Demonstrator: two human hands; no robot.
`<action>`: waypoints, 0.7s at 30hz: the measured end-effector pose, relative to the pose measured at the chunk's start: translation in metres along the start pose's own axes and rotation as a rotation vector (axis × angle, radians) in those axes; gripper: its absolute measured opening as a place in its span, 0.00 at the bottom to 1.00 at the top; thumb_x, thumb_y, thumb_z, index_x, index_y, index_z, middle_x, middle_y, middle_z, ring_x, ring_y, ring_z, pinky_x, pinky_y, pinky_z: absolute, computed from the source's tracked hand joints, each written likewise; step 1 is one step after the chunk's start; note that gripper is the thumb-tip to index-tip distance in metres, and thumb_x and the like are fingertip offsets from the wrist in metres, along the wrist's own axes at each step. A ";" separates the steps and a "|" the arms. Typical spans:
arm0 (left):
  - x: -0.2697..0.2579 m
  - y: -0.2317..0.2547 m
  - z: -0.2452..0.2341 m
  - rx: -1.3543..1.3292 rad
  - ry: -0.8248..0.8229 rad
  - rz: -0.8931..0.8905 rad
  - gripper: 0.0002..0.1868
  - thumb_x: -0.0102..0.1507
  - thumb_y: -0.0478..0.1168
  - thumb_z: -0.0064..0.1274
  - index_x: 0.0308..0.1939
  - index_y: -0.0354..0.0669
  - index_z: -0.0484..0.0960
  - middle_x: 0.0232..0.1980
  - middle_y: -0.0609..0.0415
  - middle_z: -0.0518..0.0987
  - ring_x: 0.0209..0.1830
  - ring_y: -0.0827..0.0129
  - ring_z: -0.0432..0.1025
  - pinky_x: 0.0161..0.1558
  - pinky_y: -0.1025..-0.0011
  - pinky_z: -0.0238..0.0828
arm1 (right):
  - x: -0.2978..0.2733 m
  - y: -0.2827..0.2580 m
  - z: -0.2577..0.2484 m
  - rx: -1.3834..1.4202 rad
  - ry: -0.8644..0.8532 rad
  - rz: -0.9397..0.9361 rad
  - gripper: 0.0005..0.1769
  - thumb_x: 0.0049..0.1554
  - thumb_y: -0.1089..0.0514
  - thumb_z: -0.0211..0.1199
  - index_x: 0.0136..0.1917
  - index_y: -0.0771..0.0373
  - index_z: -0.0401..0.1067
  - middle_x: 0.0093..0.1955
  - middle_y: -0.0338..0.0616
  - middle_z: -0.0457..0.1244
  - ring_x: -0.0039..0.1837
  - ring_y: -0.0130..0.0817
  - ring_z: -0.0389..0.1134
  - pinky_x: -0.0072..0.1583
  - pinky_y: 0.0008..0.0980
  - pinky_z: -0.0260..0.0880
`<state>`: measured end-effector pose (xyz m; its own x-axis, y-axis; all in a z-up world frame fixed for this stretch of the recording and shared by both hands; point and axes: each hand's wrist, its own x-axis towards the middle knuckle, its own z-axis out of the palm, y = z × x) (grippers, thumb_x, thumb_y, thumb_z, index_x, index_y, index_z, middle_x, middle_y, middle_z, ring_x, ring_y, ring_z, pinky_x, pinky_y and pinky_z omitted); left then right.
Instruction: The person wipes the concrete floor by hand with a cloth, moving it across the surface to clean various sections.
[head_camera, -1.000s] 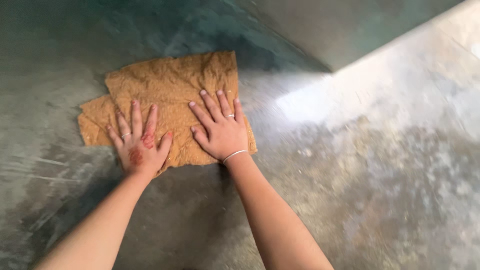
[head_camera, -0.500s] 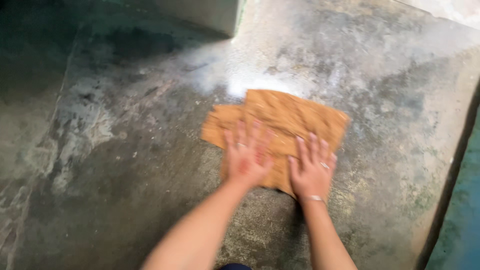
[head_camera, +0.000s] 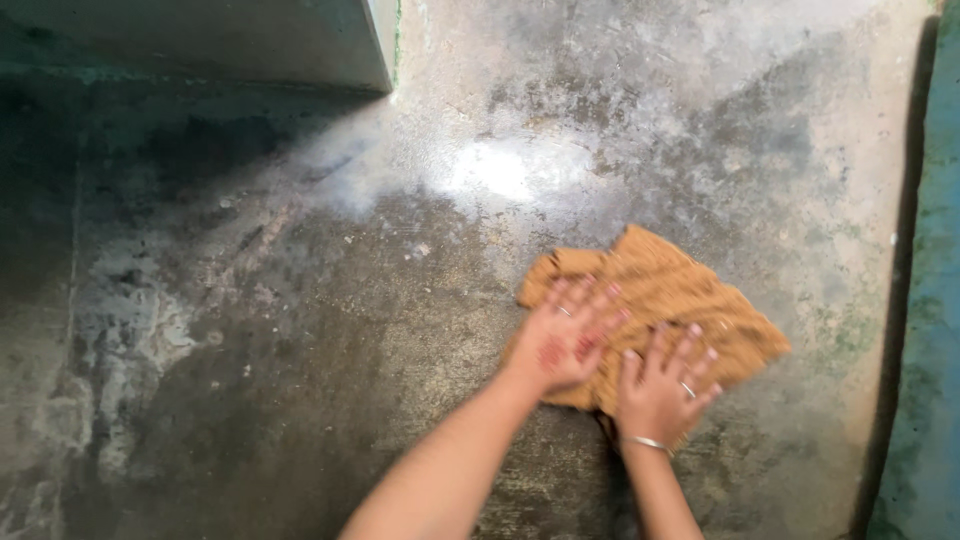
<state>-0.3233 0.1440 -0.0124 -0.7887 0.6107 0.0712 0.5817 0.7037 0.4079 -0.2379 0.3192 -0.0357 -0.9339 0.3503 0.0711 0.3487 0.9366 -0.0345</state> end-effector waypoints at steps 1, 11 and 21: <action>-0.005 -0.022 -0.009 0.016 0.002 -0.007 0.33 0.66 0.54 0.41 0.77 0.69 0.61 0.84 0.57 0.53 0.84 0.55 0.48 0.80 0.49 0.37 | 0.005 -0.024 -0.001 0.018 0.000 -0.023 0.38 0.64 0.34 0.43 0.83 0.46 0.54 0.89 0.47 0.36 0.86 0.61 0.34 0.76 0.74 0.29; -0.122 -0.183 -0.111 0.161 0.202 -0.244 0.33 0.68 0.52 0.44 0.79 0.66 0.61 0.83 0.57 0.55 0.83 0.52 0.50 0.79 0.51 0.41 | 0.015 -0.255 -0.029 0.036 -0.113 -0.375 0.36 0.65 0.31 0.34 0.83 0.40 0.47 0.87 0.43 0.34 0.86 0.52 0.29 0.79 0.62 0.22; -0.242 -0.196 -0.121 0.194 0.198 -0.487 0.36 0.64 0.52 0.47 0.78 0.59 0.63 0.83 0.53 0.54 0.82 0.46 0.48 0.77 0.45 0.41 | -0.069 -0.316 -0.048 0.254 -0.026 -0.598 0.32 0.64 0.38 0.48 0.79 0.43 0.60 0.85 0.48 0.44 0.85 0.57 0.38 0.78 0.65 0.30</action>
<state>-0.2711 -0.1858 0.0009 -0.9869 0.1311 0.0940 0.1516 0.9528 0.2629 -0.2794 -0.0004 0.0180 -0.9637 -0.2346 0.1276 -0.2590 0.9377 -0.2315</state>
